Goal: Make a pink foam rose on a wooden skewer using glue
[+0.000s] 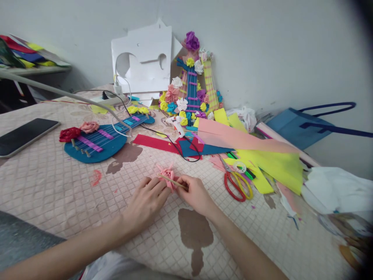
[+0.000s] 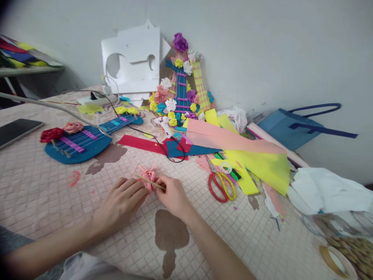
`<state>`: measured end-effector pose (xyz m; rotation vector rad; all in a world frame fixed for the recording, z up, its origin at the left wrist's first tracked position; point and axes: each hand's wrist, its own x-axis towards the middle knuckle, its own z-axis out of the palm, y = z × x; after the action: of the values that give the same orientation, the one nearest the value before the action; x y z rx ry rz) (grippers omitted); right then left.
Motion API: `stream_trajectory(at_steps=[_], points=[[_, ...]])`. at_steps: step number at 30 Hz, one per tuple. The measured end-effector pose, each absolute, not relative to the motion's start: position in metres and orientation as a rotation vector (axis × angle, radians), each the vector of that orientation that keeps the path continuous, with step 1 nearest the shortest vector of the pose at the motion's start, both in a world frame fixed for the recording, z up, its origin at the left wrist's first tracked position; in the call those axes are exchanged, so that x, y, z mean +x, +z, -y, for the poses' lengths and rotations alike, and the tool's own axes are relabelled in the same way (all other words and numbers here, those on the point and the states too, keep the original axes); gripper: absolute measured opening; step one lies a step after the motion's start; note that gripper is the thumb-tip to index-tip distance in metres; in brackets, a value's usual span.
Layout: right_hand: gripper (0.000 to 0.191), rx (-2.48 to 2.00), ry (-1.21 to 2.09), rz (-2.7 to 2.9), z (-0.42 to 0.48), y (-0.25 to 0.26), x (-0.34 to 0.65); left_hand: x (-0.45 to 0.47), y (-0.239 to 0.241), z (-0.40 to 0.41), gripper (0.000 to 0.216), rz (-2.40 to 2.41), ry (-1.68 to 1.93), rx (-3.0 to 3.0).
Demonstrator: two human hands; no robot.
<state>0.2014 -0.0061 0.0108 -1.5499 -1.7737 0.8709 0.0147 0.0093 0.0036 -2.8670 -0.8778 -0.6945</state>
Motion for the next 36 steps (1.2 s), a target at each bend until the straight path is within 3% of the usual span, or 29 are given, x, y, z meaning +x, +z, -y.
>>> stream_trajectory(at_steps=[9,36], points=[[0.011,-1.555,0.878,1.799,0.008,0.016,0.2,0.019,0.002,-0.009,0.012,0.944,-0.693,-2.823],[0.009,-1.699,0.411,2.1,0.016,0.014,0.2,0.01,0.007,-0.008,0.022,1.075,-0.864,-2.882]])
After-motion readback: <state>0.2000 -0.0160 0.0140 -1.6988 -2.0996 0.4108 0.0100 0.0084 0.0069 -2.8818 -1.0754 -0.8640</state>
